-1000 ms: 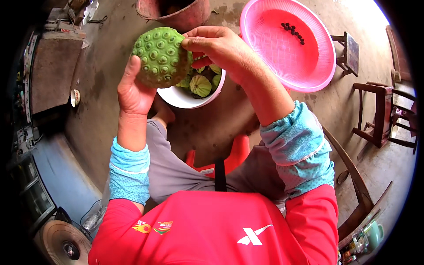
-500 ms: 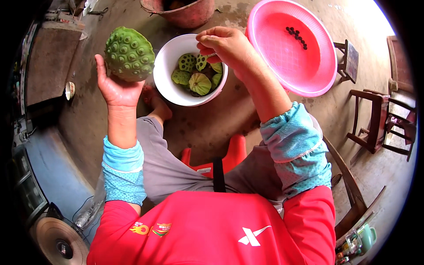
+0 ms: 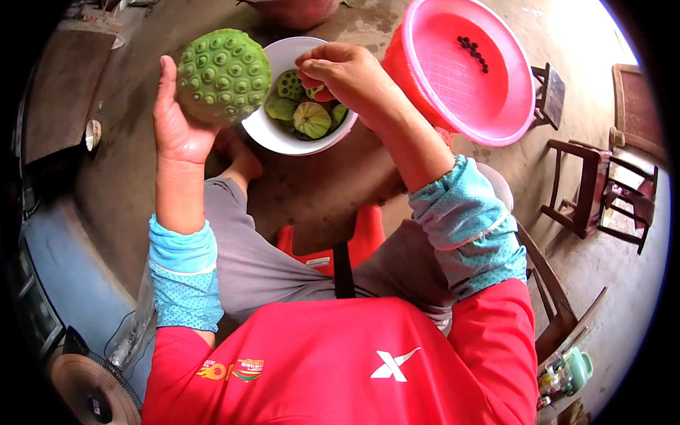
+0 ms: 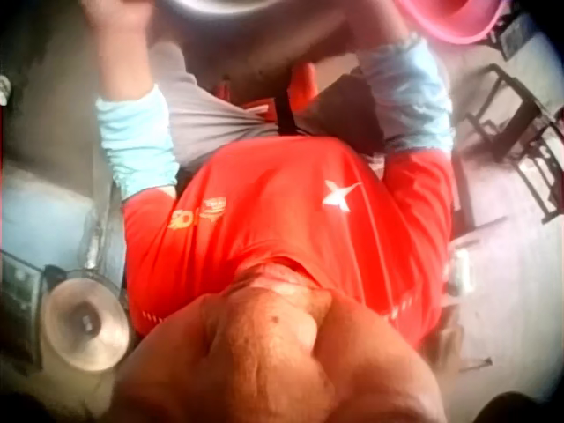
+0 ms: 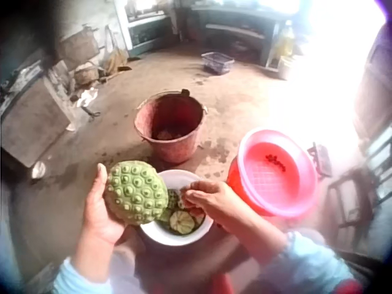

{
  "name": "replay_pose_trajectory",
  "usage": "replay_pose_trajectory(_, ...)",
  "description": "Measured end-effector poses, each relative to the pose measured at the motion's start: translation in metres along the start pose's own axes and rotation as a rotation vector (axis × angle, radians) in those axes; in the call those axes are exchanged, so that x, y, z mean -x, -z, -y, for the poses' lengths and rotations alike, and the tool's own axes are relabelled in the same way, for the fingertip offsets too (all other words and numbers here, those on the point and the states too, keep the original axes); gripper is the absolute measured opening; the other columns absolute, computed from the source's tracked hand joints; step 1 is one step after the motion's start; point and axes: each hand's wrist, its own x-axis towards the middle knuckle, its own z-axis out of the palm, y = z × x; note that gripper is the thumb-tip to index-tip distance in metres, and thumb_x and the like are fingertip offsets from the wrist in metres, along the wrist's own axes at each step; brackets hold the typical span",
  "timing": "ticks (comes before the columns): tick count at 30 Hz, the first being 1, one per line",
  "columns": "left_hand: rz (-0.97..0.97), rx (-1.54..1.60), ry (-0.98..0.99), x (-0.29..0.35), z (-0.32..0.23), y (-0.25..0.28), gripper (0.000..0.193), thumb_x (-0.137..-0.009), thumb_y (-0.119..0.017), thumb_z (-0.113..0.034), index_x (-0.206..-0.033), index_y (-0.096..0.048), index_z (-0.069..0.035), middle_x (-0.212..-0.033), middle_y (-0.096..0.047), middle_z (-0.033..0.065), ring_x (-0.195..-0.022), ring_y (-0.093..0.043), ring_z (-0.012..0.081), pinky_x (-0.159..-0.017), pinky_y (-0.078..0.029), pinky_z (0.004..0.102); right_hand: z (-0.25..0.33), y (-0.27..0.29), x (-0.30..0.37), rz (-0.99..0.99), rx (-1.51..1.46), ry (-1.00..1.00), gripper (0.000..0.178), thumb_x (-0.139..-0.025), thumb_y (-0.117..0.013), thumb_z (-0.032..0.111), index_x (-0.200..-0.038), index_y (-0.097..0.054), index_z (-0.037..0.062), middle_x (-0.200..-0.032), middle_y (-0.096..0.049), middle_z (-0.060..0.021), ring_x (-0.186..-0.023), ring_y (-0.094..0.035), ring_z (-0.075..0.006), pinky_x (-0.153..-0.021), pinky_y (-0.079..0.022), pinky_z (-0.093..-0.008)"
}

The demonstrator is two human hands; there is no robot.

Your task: The person extracts seeds from lotus pods by hand and places the seeds into a pink bowl.

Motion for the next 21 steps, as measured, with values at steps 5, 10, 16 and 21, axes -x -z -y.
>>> replay_pose_trajectory(5, 0.073, -0.038, 0.058, -0.008, 0.011, -0.010, 0.059, -0.091, -0.061, -0.046, -0.127, -0.054, 0.001, -0.123, -0.061, 0.0146, -0.113, -0.058, 0.0292, -0.098, -0.046, 0.0472, 0.015, 0.026, 0.005, -0.020, 0.013, 0.097, 0.031, -0.095, -0.057, 0.024, -0.115, -0.064, 0.0018, -0.103, -0.068, -0.0071, -0.098, -0.065, -0.0168, -0.085, -0.052, -0.0312)
replay_pose_trajectory(10, 0.195, -0.154, 0.160, -0.003, 0.031, -0.016, 0.050, -0.093, -0.061, -0.034, -0.129, -0.052, 0.000, -0.126, -0.059, 0.0140, -0.116, -0.057, 0.0267, -0.100, -0.046, 0.0431, 0.011, 0.038, 0.005, -0.051, -0.117, 0.125, 0.028, -0.092, -0.060, 0.020, -0.111, -0.065, 0.0005, -0.102, -0.068, -0.0088, -0.092, -0.065, -0.0177, -0.080, -0.054, -0.0299)
replay_pose_trajectory(16, 0.207, -0.173, 0.180, -0.005, 0.049, -0.015, 0.046, -0.093, -0.060, -0.032, -0.128, -0.053, -0.002, -0.123, -0.061, 0.0115, -0.114, -0.058, 0.0242, -0.100, -0.045, 0.0409, 0.006, 0.027, 0.017, -0.063, 0.223, 0.255, 0.036, -0.092, -0.059, 0.027, -0.114, -0.064, -0.0007, -0.095, -0.067, -0.0069, -0.082, -0.061, -0.0131, -0.075, -0.051, -0.0275)
replay_pose_trajectory(21, 0.242, -0.172, 0.201, -0.002, 0.049, -0.027, 0.045, -0.091, -0.063, -0.029, -0.126, -0.054, -0.003, -0.119, -0.060, 0.0081, -0.112, -0.057, 0.0192, -0.100, -0.043, 0.0353, 0.021, 0.036, 0.036, 0.165, -0.077, 0.006, 0.045, -0.092, -0.062, 0.036, -0.120, -0.061, 0.0008, -0.100, -0.067, -0.0071, -0.089, -0.061, -0.0145, -0.078, -0.050, -0.0290)
